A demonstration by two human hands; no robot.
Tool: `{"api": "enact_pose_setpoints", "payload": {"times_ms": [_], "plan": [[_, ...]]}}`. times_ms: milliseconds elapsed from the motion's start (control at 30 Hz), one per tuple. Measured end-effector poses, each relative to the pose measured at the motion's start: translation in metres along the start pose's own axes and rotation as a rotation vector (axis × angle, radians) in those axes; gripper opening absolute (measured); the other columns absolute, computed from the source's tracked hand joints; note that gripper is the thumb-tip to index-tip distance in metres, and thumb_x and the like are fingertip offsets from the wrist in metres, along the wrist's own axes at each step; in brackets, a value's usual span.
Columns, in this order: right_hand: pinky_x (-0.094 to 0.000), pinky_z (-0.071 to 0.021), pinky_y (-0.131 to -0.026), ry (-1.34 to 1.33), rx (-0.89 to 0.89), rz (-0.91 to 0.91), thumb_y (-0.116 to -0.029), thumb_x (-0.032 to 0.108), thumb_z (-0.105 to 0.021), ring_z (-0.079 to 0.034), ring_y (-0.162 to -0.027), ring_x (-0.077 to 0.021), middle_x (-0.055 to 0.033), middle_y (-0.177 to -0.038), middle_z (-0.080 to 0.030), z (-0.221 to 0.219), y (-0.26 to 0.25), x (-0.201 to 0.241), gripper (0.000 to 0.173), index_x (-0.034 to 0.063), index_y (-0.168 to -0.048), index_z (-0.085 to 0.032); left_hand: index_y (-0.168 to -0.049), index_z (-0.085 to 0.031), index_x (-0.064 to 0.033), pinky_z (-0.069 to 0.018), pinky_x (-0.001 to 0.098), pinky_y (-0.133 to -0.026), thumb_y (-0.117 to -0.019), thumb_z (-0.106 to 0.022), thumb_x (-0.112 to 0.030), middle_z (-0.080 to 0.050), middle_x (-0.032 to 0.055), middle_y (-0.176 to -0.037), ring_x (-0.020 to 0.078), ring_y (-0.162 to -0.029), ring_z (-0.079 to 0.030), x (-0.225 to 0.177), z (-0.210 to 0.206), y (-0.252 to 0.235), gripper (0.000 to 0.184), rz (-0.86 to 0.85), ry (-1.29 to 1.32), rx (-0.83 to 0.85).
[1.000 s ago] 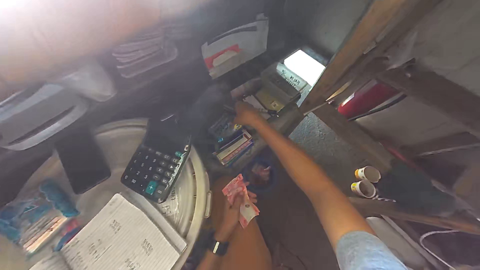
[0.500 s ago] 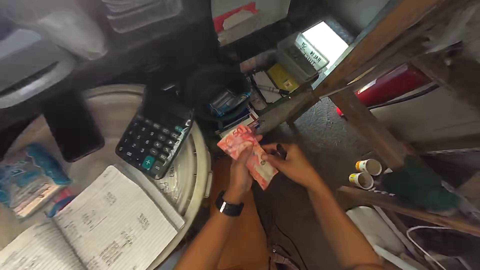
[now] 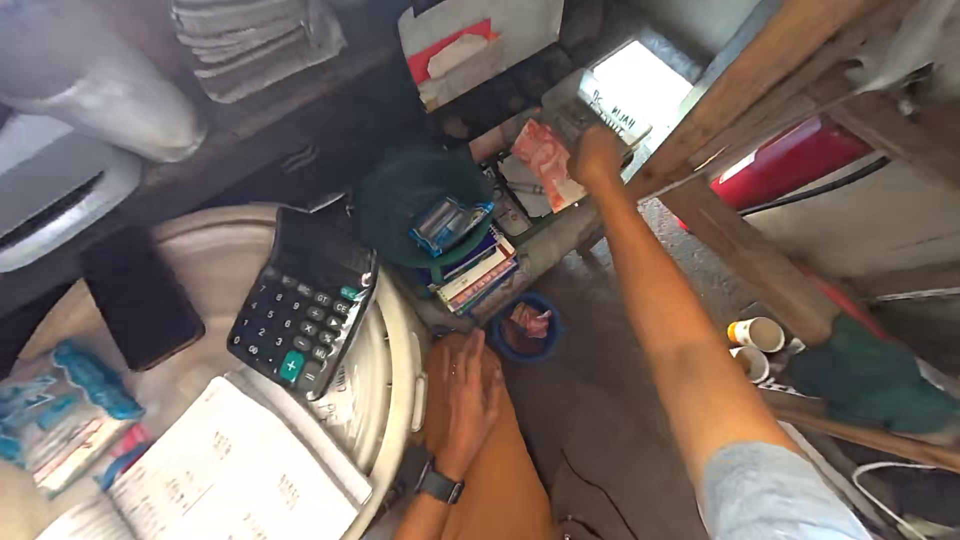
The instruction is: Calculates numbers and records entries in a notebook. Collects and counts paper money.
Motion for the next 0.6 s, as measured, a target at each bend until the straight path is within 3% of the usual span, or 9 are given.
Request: {"api": "enact_pose_setpoints", "payload": {"times_ms": [100, 167, 300, 433, 533, 600], "plan": [[-0.0648, -0.0441, -0.102, 0.054, 0.04, -0.012, -0.093, 0.009, -0.066, -0.052, -0.133, -0.0472, -0.0308, -0.142, -0.053, -0.023, -0.02, 0.01, 0.052, -0.0087, -0.14, -0.051, -0.145, -0.051, 0.0069, -0.0272, 0.0637, -0.119, -0.0948, -0.059, -0.014, -0.058, 0.0216, -0.144, 0.0417, -0.136, -0.053, 0.003, -0.004, 0.0, 0.054, -0.059, -0.032, -0.054], [-0.0667, -0.0395, -0.106, 0.092, 0.079, 0.026, -0.0925, 0.01, -0.067, -0.047, -0.138, -0.0468, -0.0293, -0.148, -0.05, -0.032, -0.024, 0.016, 0.057, -0.0054, -0.145, -0.05, -0.143, -0.053, 0.007, -0.0274, 0.0635, -0.118, -0.0941, -0.059, -0.013, -0.059, 0.0213, -0.142, 0.0401, -0.134, -0.055, 0.002, -0.005, -0.002, 0.053, -0.06, -0.038, -0.061], [-0.0686, -0.0414, -0.104, 0.069, 0.025, 0.129, -0.0902, 0.011, -0.071, -0.05, -0.133, -0.049, -0.0314, -0.142, -0.054, -0.041, -0.037, 0.022, 0.057, -0.0064, -0.141, -0.052, -0.142, -0.054, 0.0064, -0.0269, 0.0657, -0.118, -0.0929, -0.06, -0.012, -0.062, 0.0207, -0.139, 0.0377, -0.131, -0.058, 0.001, -0.007, -0.002, 0.052, -0.073, -0.066, -0.064], [-0.0664, -0.0412, -0.105, 0.083, 0.1, 0.126, -0.0976, 0.015, -0.065, -0.049, -0.135, -0.0478, -0.0313, -0.144, -0.052, -0.039, -0.036, 0.024, 0.05, -0.0088, -0.14, -0.052, -0.14, -0.056, 0.0075, -0.0275, 0.0646, -0.118, -0.0923, -0.061, -0.008, -0.06, 0.022, -0.141, 0.0404, -0.134, -0.054, -0.014, 0.002, -0.008, 0.05, 0.026, 0.049, -0.023], [-0.0695, -0.0385, -0.106, 0.018, 0.105, 0.164, -0.0928, 0.011, -0.068, -0.047, -0.136, -0.0503, -0.0333, -0.145, -0.049, -0.028, -0.038, 0.019, 0.058, -0.0091, -0.143, -0.049, -0.134, -0.06, 0.0083, -0.0478, 0.0493, -0.106, -0.0945, -0.062, -0.01, -0.062, 0.025, -0.134, 0.0357, -0.124, -0.061, -0.044, -0.005, -0.036, 0.043, 0.009, 0.236, -0.119], [-0.0702, -0.0374, -0.106, -0.014, 0.123, 0.122, -0.0903, 0.01, -0.071, -0.047, -0.136, -0.0503, -0.0333, -0.145, -0.05, -0.026, -0.036, 0.014, 0.061, -0.0085, -0.144, -0.048, -0.135, -0.06, 0.0051, -0.0529, 0.0459, -0.099, -0.0942, -0.066, -0.011, -0.062, 0.0227, -0.133, 0.0321, -0.119, -0.063, -0.073, -0.021, -0.077, 0.044, -0.037, 0.31, -0.174]]}}
Point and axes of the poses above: each hand's wrist, its own y-axis away from the middle knuckle, its own z-axis out of the back of the hand, x = y × z, the point moved 1 cm from there along -y, towards the middle knuckle
